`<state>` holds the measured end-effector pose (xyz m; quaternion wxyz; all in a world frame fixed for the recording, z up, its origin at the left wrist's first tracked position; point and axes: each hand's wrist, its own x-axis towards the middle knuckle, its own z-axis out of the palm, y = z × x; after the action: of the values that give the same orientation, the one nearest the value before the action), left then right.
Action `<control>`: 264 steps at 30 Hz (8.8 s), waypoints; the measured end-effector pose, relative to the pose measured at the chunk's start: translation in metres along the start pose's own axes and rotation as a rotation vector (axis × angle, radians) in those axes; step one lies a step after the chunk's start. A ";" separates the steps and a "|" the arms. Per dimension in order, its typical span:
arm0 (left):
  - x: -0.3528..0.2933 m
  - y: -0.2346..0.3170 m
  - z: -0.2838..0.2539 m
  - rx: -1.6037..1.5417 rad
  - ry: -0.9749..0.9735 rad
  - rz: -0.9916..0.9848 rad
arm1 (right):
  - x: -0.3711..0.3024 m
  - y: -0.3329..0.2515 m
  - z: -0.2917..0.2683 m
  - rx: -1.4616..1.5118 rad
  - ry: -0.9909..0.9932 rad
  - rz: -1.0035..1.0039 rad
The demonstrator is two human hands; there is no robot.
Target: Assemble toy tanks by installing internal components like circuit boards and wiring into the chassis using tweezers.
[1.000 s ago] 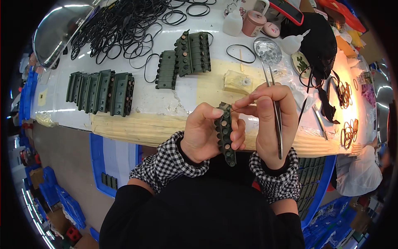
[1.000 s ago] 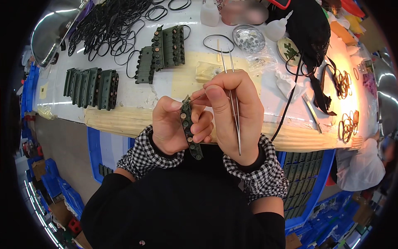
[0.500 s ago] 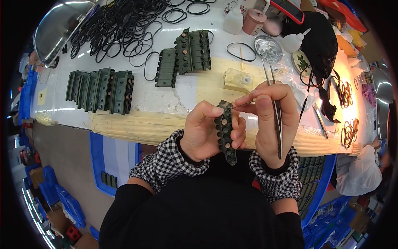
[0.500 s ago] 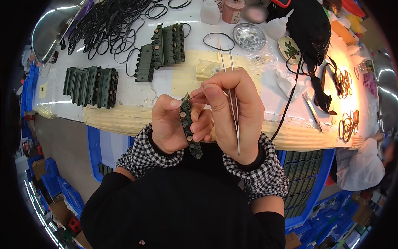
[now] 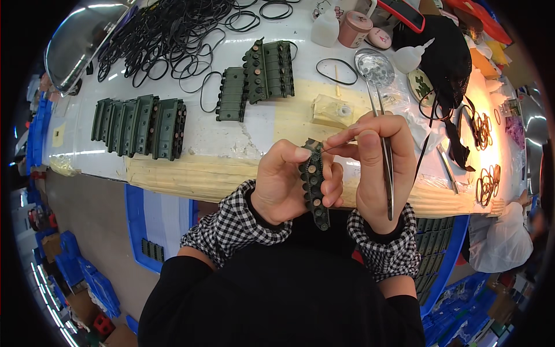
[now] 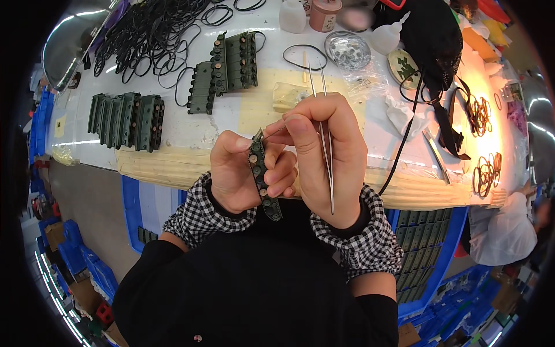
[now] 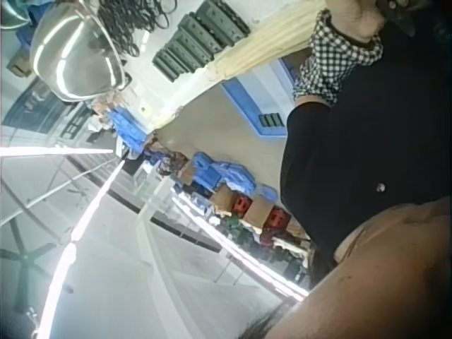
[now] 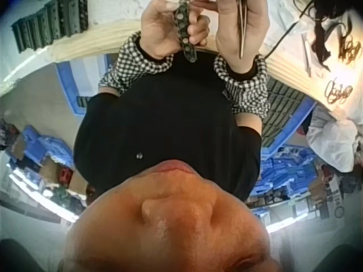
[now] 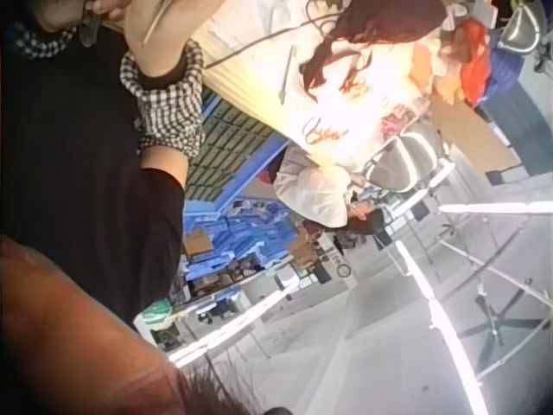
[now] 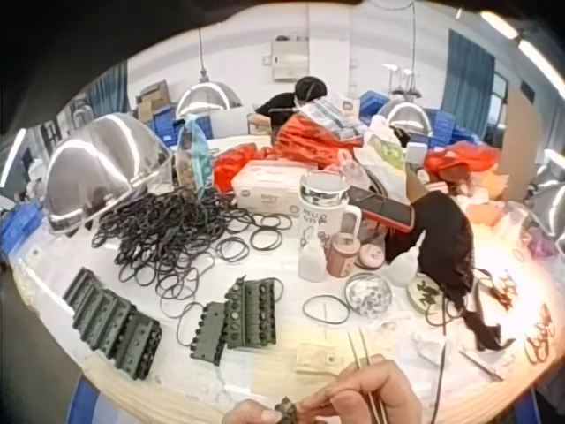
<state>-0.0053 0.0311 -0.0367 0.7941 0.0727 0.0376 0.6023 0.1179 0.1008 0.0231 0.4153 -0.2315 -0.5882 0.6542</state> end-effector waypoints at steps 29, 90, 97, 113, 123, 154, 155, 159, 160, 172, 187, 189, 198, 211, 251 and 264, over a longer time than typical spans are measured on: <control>-0.017 0.030 0.025 1.228 0.331 0.342 | 0.034 0.023 -0.033 -1.124 0.213 -0.630; -0.015 0.038 0.015 0.445 0.186 0.095 | 0.030 0.027 -0.027 -1.150 0.140 -0.571; -0.014 0.034 0.010 0.253 0.071 0.025 | 0.023 0.016 -0.029 -1.126 0.106 -0.580; -0.012 0.008 0.012 0.157 -0.017 -0.116 | 0.002 -0.029 -0.031 -0.164 -0.396 -0.205; -0.013 0.007 0.012 0.156 0.023 -0.149 | 0.010 -0.032 -0.038 -0.347 -0.506 -0.308; -0.006 -0.004 0.010 0.252 0.066 -0.115 | -0.024 -0.032 -0.059 -0.179 -0.173 -0.447; -0.007 -0.003 0.007 0.252 0.050 -0.116 | -0.024 -0.036 -0.074 -0.247 -0.137 -0.465; -0.009 -0.003 0.007 0.283 0.040 -0.116 | -0.021 -0.041 -0.163 -0.637 0.404 -0.224; -0.008 -0.003 0.007 0.298 0.029 -0.116 | -0.019 -0.047 -0.191 -0.741 0.525 -0.118; -0.009 -0.015 0.018 0.395 0.052 -0.147 | 0.055 -0.044 -0.465 -1.813 0.749 0.256; -0.012 -0.018 0.015 0.336 0.047 -0.125 | 0.048 -0.057 -0.494 -1.561 0.789 0.335; -0.011 -0.018 0.014 0.328 0.035 -0.131 | 0.035 -0.064 -0.523 -1.705 0.871 0.328; -0.016 -0.019 0.017 0.355 0.056 -0.117 | 0.035 -0.040 -0.542 -1.814 0.698 0.398; -0.013 -0.019 0.017 0.374 0.080 -0.144 | 0.038 -0.063 -0.462 -1.887 0.931 0.020; -0.015 -0.002 -0.004 0.254 -0.177 0.032 | -0.057 0.001 -0.099 0.590 -0.125 0.574; -0.019 -0.004 0.016 0.858 -0.091 -0.008 | -0.060 0.001 -0.071 0.437 0.043 0.446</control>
<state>-0.0041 0.0109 -0.0225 0.6951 0.4226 0.2501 0.5251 0.2067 0.0934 -0.0028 0.3135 -0.2738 -0.3595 0.8352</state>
